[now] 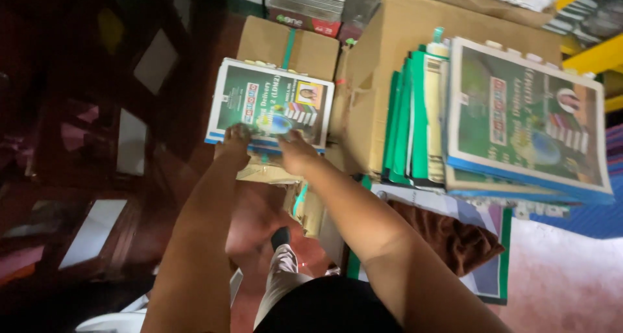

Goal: Cleaning and organizing various folders and documents in a library storage area.

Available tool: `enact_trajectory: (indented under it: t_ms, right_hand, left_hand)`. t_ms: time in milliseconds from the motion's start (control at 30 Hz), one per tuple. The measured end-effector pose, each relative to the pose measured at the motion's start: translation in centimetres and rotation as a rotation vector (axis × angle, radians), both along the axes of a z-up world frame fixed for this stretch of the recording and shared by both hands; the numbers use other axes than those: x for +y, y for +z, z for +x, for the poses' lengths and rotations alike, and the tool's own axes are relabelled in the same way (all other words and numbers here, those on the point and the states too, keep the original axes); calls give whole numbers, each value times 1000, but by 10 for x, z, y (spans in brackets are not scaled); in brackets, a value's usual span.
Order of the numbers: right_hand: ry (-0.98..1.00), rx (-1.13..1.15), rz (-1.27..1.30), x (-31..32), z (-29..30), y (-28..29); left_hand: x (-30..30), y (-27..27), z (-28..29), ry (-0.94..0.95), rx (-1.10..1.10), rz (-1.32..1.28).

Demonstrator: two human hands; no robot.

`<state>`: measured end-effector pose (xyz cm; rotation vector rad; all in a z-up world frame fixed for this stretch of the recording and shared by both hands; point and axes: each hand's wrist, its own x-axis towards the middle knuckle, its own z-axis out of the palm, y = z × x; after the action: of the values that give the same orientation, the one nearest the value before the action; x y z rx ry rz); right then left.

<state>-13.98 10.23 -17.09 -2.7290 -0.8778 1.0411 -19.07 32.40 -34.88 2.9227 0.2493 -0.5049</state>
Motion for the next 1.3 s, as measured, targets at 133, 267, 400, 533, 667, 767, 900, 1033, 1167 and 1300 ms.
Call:
enact_trajectory:
  t_ms: [133, 267, 400, 533, 667, 767, 900, 1033, 1167, 1300]
  right_hand:
    - [78, -185, 219, 18, -9, 91]
    - [217, -392, 471, -49, -43, 207]
    - [402, -363, 671, -184, -95, 290]
    - [215, 9, 246, -321, -114, 234]
    - [-98, -116, 25, -374, -142, 140]
    - [-173, -383, 259, -405, -149, 85]
    - [-143, -607, 602, -446, -152, 115]
    - [-410, -543, 749, -489, -136, 251]
    - [-414, -657, 757, -526, -69, 314]
    - [-230, -651, 709, -514, 11, 331]
  left_hand:
    - [-29, 86, 25, 14, -167, 36]
    - [-84, 243, 37, 142, -703, -525]
    - [-113, 308, 60, -214, -927, -337]
    - [-189, 377, 68, -469, -1130, -444]
    - [-293, 413, 65, -731, -1211, -407]
    - [-356, 417, 61, -793, -884, -344]
    - [-405, 400, 52, -748, -747, -178]
    - [-421, 399, 46, -715, -631, -162]
    - [-420, 404, 39, -711, -591, -152]
    - [-417, 399, 39, -795, -751, -198]
